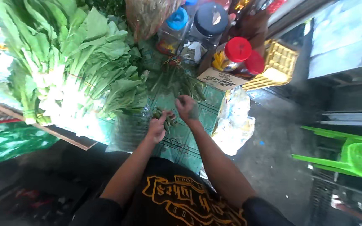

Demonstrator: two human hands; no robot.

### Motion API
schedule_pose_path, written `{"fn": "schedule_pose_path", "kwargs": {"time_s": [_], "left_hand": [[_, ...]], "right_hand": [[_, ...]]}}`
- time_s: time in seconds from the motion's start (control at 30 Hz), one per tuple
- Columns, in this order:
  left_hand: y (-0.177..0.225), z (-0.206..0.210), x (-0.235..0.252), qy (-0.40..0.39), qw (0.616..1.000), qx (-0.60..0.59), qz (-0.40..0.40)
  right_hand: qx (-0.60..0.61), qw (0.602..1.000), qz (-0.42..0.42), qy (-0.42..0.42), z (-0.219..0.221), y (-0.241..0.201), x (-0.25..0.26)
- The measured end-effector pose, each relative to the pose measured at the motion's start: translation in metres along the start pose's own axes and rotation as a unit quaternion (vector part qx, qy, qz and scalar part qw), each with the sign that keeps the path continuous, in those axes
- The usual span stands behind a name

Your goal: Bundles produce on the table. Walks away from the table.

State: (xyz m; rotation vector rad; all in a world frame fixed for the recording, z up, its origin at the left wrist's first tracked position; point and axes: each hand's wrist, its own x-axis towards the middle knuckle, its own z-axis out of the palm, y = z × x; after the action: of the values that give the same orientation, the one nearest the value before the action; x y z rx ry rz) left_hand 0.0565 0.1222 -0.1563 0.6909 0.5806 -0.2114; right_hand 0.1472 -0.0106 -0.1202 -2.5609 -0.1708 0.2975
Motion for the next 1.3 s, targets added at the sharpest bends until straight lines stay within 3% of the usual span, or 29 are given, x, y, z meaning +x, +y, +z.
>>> {"fn": "schedule_pose_path", "kwargs": {"time_s": [0.1,0.27,0.33,0.43,0.5,0.63,0.8,0.93,1.07,1.3], "left_hand": [[0.0,0.005,0.001,-0.031,0.999,0.03,0.014],[-0.01,0.017,0.016,-0.101,0.994,0.049,0.017],[-0.01,0.017,0.018,-0.106,0.992,0.071,0.024],[-0.003,0.012,0.013,-0.182,0.974,0.132,0.024],[0.002,0.014,0.007,-0.222,0.956,0.191,0.029],[0.001,0.026,-0.008,-0.223,0.931,0.286,0.045],[-0.005,0.025,-0.009,-0.299,0.923,0.24,0.024],[0.006,0.012,-0.023,-0.268,0.941,0.191,-0.073],[0.0,0.021,-0.031,-0.278,0.928,0.249,0.022],[-0.013,0.027,-0.043,-0.191,0.947,0.247,0.078]], "right_hand": [[0.071,0.995,-0.064,0.023,-0.019,-0.009,-0.039],[0.117,0.988,-0.103,0.006,-0.001,0.013,-0.071],[0.167,0.982,-0.091,0.008,-0.006,0.018,-0.076],[0.261,0.965,-0.022,0.015,-0.029,0.02,-0.081],[0.24,0.97,-0.018,0.022,-0.047,0.017,-0.08],[0.183,0.981,-0.065,-0.006,-0.056,0.005,-0.08],[0.325,0.946,0.001,-0.007,-0.072,0.009,-0.094],[0.326,0.945,0.025,-0.021,-0.08,0.014,-0.104],[0.283,0.958,-0.018,-0.052,-0.069,0.03,-0.097],[0.239,0.971,0.005,0.027,-0.064,0.011,-0.111]]}}
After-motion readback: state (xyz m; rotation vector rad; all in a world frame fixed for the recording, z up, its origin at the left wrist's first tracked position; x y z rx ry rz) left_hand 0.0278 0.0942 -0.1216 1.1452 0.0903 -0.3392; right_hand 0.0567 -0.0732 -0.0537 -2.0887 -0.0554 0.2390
